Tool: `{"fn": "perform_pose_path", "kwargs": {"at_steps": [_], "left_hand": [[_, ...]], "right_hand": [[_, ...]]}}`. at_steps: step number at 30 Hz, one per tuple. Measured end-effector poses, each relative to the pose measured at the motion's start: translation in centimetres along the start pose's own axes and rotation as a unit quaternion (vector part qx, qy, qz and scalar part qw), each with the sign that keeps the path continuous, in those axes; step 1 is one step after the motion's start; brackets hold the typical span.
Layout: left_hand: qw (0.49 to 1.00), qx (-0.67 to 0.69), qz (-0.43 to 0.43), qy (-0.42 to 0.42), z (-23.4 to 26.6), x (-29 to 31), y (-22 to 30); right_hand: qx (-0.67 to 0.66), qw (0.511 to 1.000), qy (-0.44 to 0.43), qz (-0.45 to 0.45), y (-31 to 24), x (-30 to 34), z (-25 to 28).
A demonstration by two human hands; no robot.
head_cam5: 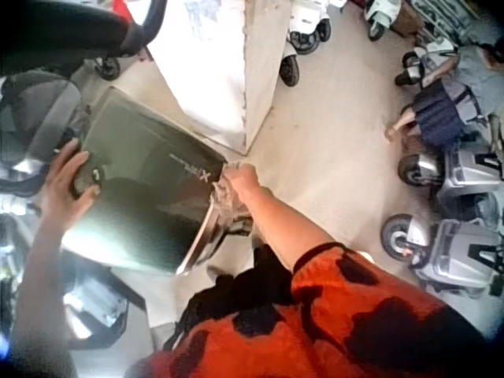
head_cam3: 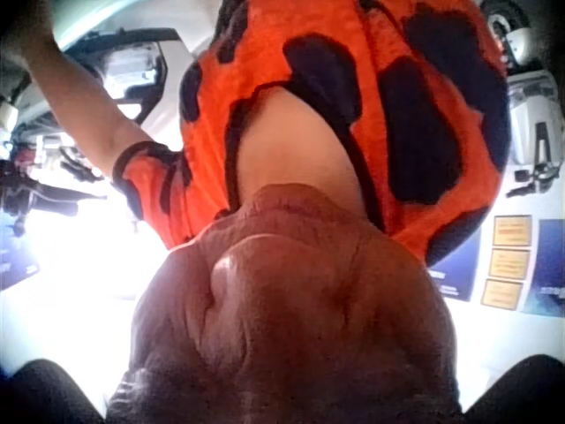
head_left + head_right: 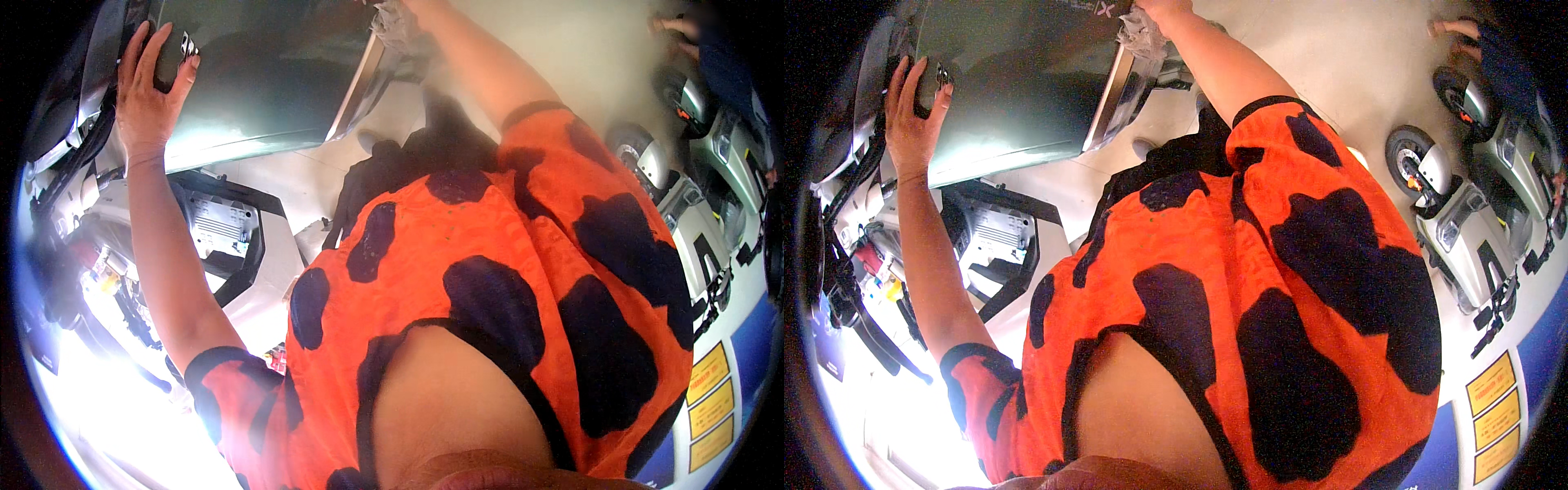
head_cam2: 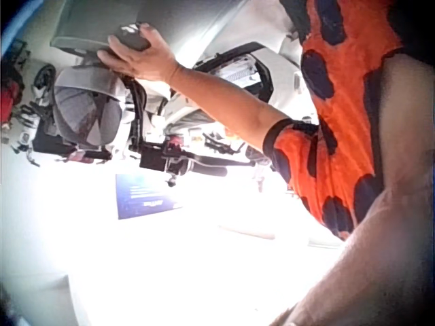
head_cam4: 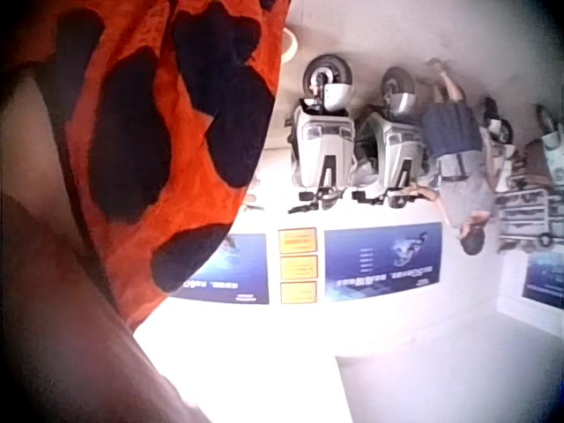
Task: The person wipes the body panels and front fairing of a motorcycle with a cloth, then moves to a second motorcycle and wipes its side panels.
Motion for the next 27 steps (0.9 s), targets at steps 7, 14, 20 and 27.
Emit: {"fn": "perform_pose_path", "kwargs": {"at_steps": [7,14,20,27], "left_hand": [[1.000,0.009,-0.001,0.006,0.4,0.1,0.4],[0.998,0.040,-0.026,0.029,0.4,0.0,0.6],[0.998,0.026,-0.051,0.032,0.1,0.4,0.2],[0.998,0.010,-0.054,0.028,-0.1,0.3,0.2]], "right_hand": [[0.050,0.996,-0.033,-0.062,-2.4,7.7,0.6],[0.218,0.970,-0.026,0.103,3.5,17.0,-2.3],[0.141,0.984,0.014,-0.111,2.4,26.1,-2.9],[0.188,0.949,-0.246,-0.056,4.2,29.1,-2.6]]}}
Point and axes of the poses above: each hand's wrist, its own x-axis away from the middle knuckle, its own z-axis out of the back of the hand, y = z × x, the point moved 3 cm from there along -x, towards the middle knuckle, and after that the axes turned 13 degrees about y, right-handed, at the moved point
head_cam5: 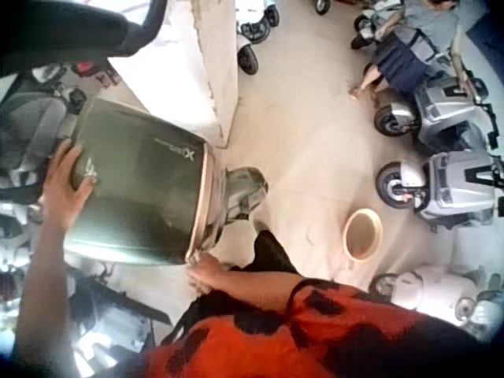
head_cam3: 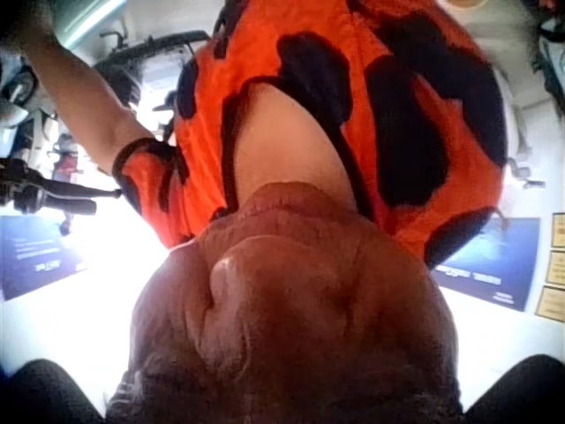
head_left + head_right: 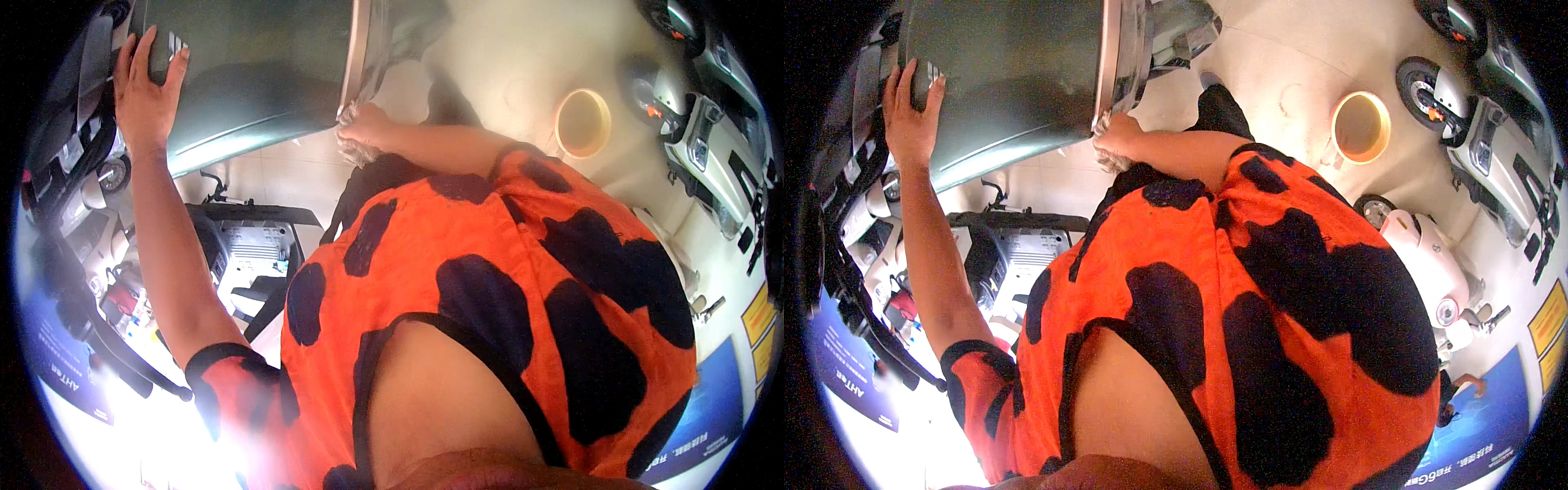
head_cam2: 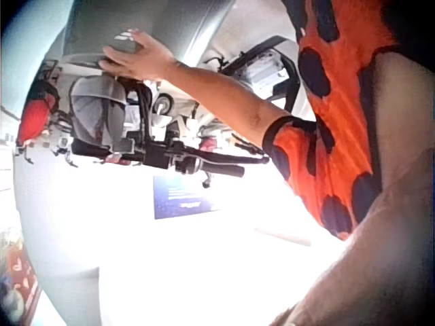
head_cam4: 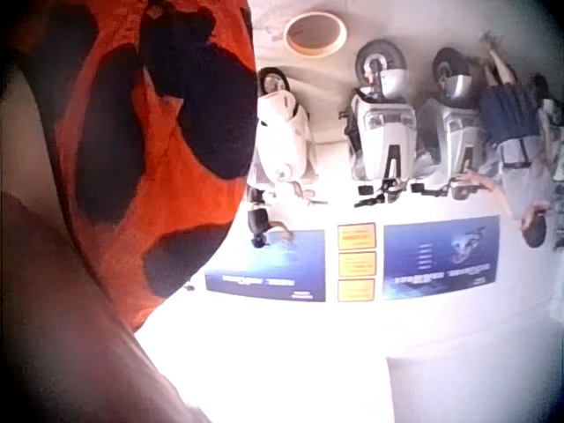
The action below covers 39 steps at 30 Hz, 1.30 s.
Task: The person wipes the body panels and front fairing of a motorcycle with a cloth, then moves to a second motorcycle and wipes its side panels.
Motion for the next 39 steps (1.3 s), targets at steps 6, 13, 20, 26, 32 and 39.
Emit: {"fn": "perform_pose_path", "kwargs": {"at_steps": [6,13,20,26,32,39], "left_hand": [[1.000,-0.001,0.023,-0.020,0.8,-0.5,0.9],[0.998,-0.015,0.033,-0.048,1.1,-0.9,1.0],[0.997,0.016,0.053,-0.053,0.5,-2.0,1.8],[0.997,0.023,0.055,-0.047,0.8,-1.4,1.1],[0.999,0.005,0.029,-0.038,0.8,-1.2,0.4],[0.998,-0.001,0.054,-0.044,0.5,-1.0,0.4]], "right_hand": [[-0.506,0.843,0.178,-0.030,-1.3,-3.2,8.3],[-0.097,0.806,0.345,0.471,-9.1,-4.1,8.7],[-0.104,0.792,0.519,0.304,-13.0,-15.1,14.9],[-0.009,0.739,0.189,0.646,-19.0,-4.0,9.4],[0.053,0.628,0.252,0.735,-24.3,-9.6,12.6],[-0.016,0.725,0.367,0.583,-22.7,-11.1,14.5]]}}
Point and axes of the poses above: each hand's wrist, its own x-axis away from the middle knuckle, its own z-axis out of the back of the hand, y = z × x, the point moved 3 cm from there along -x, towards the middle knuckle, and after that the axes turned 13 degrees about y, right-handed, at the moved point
